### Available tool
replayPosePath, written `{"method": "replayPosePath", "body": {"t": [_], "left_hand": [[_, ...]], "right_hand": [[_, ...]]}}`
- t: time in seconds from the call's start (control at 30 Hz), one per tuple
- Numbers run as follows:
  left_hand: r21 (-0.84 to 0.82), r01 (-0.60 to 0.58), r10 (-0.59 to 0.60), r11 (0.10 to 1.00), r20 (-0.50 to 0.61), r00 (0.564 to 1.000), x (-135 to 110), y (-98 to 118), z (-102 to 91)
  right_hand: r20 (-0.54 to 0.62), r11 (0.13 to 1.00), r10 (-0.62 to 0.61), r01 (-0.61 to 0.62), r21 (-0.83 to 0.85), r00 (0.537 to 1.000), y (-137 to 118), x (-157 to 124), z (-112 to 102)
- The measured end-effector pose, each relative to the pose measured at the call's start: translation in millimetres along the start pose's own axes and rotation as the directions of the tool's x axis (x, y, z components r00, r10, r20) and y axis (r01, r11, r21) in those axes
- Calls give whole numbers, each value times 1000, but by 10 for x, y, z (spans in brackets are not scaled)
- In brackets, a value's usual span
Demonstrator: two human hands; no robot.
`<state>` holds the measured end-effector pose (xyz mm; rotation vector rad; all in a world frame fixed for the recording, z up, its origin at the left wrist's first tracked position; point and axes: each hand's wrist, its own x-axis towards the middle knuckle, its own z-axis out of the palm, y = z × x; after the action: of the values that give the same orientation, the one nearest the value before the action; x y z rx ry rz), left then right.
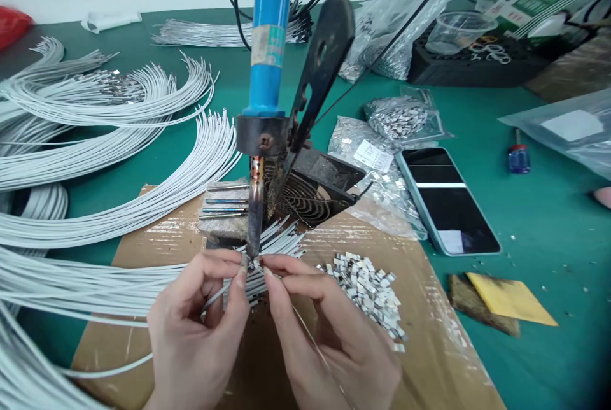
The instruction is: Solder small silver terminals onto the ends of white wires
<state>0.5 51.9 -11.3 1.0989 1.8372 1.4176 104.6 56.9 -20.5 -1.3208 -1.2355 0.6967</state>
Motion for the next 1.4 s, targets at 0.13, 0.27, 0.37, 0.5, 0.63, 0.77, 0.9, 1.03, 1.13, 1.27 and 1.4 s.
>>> {"method": "replayPosePath", "body": {"t": [0.13, 0.27, 0.37, 0.5, 0.63, 0.77, 0.9, 1.03, 1.13, 1.27, 1.4], "left_hand": [[12, -68, 68, 998, -39, 997, -38, -30, 22], [75, -165, 164, 983, 13, 986, -3, -70, -30], [97, -222, 218, 970, 50, 975, 29, -85, -66], [104, -209, 206, 972, 40, 978, 39, -61, -62], [94, -181, 181, 979, 7, 984, 19, -32, -29], [84, -165, 166, 983, -5, 986, 15, -41, -25], [88, -168, 166, 982, 22, 986, 31, -68, -54], [72, -148, 145, 986, 50, 988, 26, -74, -53], [68, -90, 90, 994, 4, 996, 14, -63, -35], [75, -102, 100, 992, 32, 995, 16, -51, -40], [49, -88, 83, 995, 88, 993, 51, -57, -79]], "right_hand": [[-10, 998, -22, 22, -60, 1000, -4, 8, -8], [-22, 991, -86, 83, -101, 996, -10, 27, -3], [-24, 988, -110, 106, -115, 994, -9, 38, -3], [-9, 987, -121, 119, -108, 993, -5, 38, -7], [-21, 987, -131, 128, -98, 991, -2, 31, -4], [-24, 989, -120, 117, -91, 992, -5, 22, 5], [-30, 992, -101, 99, -78, 994, -8, 13, 8], [-22, 995, -64, 62, -83, 998, -7, 8, -2], [2, 998, -26, 26, -58, 1000, 4, 5, -9], [5, 999, -3, 3, -32, 1000, 29, -9, -2], [18, 999, 42, -42, 9, 999, 35, -19, -3]]}}
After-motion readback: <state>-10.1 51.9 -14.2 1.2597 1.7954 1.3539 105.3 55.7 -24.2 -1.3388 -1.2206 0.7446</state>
